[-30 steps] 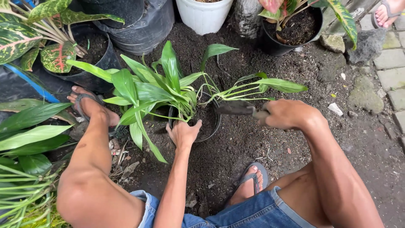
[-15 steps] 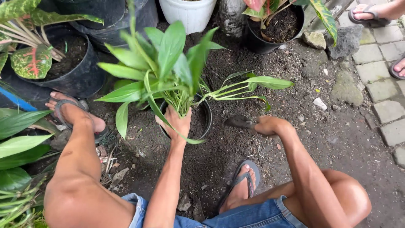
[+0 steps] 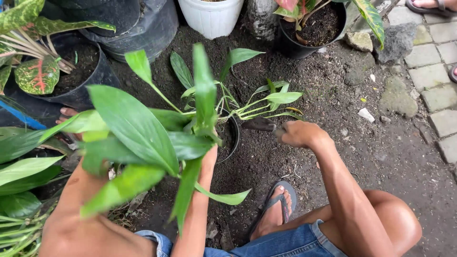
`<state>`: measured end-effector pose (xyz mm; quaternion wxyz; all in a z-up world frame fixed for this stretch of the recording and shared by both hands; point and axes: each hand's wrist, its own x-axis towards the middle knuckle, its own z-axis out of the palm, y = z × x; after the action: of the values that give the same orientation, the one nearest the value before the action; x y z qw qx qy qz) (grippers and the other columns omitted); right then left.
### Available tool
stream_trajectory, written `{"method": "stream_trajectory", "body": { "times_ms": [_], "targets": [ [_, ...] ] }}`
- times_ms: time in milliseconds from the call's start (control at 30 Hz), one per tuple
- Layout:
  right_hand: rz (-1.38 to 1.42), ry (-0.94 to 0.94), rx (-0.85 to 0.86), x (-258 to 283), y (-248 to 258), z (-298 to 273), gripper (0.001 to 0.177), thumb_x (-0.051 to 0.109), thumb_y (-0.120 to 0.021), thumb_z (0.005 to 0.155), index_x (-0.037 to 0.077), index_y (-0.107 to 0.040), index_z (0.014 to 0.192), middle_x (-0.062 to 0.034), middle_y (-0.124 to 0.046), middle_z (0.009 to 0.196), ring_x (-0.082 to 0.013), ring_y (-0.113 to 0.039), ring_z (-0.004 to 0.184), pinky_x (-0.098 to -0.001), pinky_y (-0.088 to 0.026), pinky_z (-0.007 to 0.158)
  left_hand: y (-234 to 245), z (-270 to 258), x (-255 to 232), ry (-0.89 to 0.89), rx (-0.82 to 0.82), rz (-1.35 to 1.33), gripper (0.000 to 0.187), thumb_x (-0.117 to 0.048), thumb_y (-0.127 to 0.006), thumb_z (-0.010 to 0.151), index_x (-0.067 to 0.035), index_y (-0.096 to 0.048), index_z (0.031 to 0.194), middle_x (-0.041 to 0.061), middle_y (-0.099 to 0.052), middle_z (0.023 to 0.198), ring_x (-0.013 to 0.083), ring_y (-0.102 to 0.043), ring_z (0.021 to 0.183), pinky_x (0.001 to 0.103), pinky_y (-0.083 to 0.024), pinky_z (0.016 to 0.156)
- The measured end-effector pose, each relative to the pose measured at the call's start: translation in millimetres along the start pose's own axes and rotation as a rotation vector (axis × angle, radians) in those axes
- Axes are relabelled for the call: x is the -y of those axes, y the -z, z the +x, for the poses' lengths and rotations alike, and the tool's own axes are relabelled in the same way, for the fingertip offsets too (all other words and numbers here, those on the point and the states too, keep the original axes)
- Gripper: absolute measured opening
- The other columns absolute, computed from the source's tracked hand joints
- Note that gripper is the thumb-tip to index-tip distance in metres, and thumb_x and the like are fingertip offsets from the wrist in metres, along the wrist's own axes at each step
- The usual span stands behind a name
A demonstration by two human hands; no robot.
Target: A person is repotting a plant by scooping soil into a small black plastic pot using a hand trowel and then transplanting a green plant into the pot.
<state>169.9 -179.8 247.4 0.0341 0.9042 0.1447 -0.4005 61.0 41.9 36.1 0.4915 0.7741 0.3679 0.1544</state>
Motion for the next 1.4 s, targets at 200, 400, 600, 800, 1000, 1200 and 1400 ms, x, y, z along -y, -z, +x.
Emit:
{"method": "stream_trajectory", "body": {
  "times_ms": [200, 400, 600, 800, 1000, 1200, 1400],
  "targets": [
    [0.012, -0.020, 0.050, -25, -55, 55, 0.049, 0.038, -0.051, 0.095, 0.004, -0.070, 0.124, -0.0246, -0.073, 0.112, -0.0384, -0.070, 0.111, -0.0566, -0.051, 0.100, 11, 1, -7, -0.025, 0.016, -0.330, 0.061, -0.024, -0.078, 0.089, -0.008, -0.053, 0.142, 0.014, -0.062, 0.137, 0.0299, -0.058, 0.128, 0.049, -0.043, 0.114],
    [0.145, 0.016, 0.068, -16, -48, 40, 0.053, 0.029, -0.049, 0.093, 0.001, -0.062, 0.136, -0.0267, -0.071, 0.118, -0.0324, -0.077, 0.096, -0.0536, -0.051, 0.099, 12, 5, 2, -0.032, 0.036, -0.382, 0.069, -0.022, -0.079, 0.087, 0.002, -0.047, 0.143, 0.025, -0.056, 0.140, 0.0370, -0.053, 0.132, 0.054, -0.042, 0.114],
    [0.936, -0.015, -0.174, -21, -191, 131, 0.064, 0.031, -0.075, 0.090, -0.002, -0.054, 0.141, -0.0286, -0.065, 0.126, -0.0436, -0.062, 0.122, -0.0569, -0.045, 0.107, 37, 11, -21, 0.163, 0.273, -0.236, 0.093, -0.039, -0.081, 0.084, -0.008, -0.031, 0.157, 0.019, -0.042, 0.156, 0.0369, -0.040, 0.144, 0.055, -0.032, 0.121],
    [0.468, -0.087, -0.684, 25, -220, 141, 0.036, 0.030, -0.067, 0.089, 0.006, -0.065, 0.117, -0.0157, -0.065, 0.105, -0.0340, -0.063, 0.104, -0.0465, -0.052, 0.094, 46, 10, -33, 0.164, 0.313, -0.182, 0.093, -0.036, -0.082, 0.078, -0.008, -0.037, 0.155, 0.020, -0.047, 0.153, 0.0358, -0.042, 0.143, 0.052, -0.033, 0.121],
    [1.085, 0.183, -0.752, 103, -111, 85, 0.033, 0.031, -0.050, 0.098, 0.010, -0.073, 0.105, -0.0140, -0.075, 0.089, -0.0337, -0.067, 0.089, -0.0478, -0.049, 0.086, 34, 13, -20, -0.067, 0.326, -0.181, 0.089, -0.029, -0.083, 0.079, -0.005, -0.039, 0.153, 0.026, -0.049, 0.147, 0.0423, -0.045, 0.139, 0.058, -0.035, 0.117],
    [1.401, -0.007, -0.428, 113, -89, 125, 0.065, 0.055, -0.048, 0.099, -0.006, -0.067, 0.112, -0.0153, -0.078, 0.092, -0.0159, -0.059, 0.039, -0.0312, -0.039, 0.043, 16, 16, 3, -0.148, 0.304, -0.294, 0.072, -0.022, -0.082, 0.081, -0.006, -0.051, 0.144, 0.020, -0.060, 0.137, 0.0351, -0.054, 0.132, 0.054, -0.042, 0.113],
    [1.869, -0.051, -0.526, 130, -99, 146, 0.029, 0.030, -0.081, 0.082, 0.007, -0.074, 0.098, -0.0112, -0.072, 0.092, -0.0128, -0.053, 0.045, -0.0242, -0.035, 0.042, 46, 19, -41, -0.153, 0.312, -0.391, 0.058, -0.009, -0.080, 0.078, -0.007, -0.063, 0.134, 0.018, -0.068, 0.125, 0.0309, -0.062, 0.120, 0.052, -0.048, 0.106]
  ]
}}
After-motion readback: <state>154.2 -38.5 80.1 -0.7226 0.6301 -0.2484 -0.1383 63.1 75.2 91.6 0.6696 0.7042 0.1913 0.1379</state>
